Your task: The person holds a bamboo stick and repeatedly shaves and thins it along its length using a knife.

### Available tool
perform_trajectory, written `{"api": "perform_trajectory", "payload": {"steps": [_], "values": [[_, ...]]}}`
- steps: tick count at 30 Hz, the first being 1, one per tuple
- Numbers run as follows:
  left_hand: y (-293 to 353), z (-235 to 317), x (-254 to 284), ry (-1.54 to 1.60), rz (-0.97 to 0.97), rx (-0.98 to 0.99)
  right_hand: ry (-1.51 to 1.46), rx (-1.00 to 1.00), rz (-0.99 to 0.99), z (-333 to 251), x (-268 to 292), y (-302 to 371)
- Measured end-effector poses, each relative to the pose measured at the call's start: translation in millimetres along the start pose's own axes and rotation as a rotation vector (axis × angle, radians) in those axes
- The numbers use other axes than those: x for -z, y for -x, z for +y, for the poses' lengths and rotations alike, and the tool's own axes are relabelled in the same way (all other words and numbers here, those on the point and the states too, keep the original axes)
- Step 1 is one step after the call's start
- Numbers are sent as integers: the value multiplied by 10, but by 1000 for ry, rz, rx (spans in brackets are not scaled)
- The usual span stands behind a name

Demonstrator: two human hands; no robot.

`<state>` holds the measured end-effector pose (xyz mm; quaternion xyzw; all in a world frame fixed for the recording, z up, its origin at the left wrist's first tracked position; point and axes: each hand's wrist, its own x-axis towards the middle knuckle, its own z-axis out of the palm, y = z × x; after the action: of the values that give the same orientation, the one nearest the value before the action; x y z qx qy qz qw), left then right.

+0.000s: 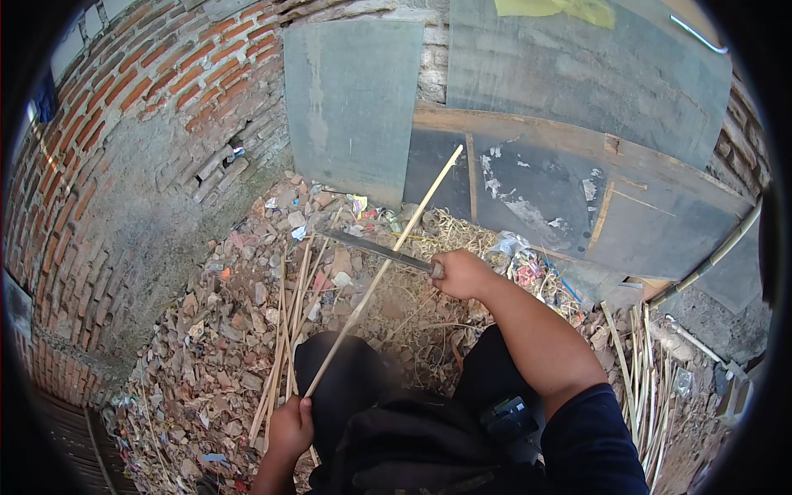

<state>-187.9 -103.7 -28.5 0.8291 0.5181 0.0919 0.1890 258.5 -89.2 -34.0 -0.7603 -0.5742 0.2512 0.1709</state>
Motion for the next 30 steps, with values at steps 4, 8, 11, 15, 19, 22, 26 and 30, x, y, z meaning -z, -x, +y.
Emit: {"api": "perform_trajectory", "payload": {"steps": [4,8,11,15,19,22,26,30], "values": [[19,42,34,-35,-23,13,213,224,-124,-367,-163,162],[50,-58,-53,-131,37,-5,124,278,-20,-254,-224,93],[37,19,-33,-154,46,9,-13,111,42,101,-73,-70],[21,80,-10,-168,23,19,70,97,-6,9,-128,17],[87,49,-58,-196,10,72,176,212,-127,-435,-192,184],[129,-51,-179,-192,106,35,75,126,-73,-205,-117,50],[88,-3,-165,-234,156,-1,2,-122,48,268,10,-108],[77,102,-79,-258,100,40,141,43,-76,-120,-95,110]]}}
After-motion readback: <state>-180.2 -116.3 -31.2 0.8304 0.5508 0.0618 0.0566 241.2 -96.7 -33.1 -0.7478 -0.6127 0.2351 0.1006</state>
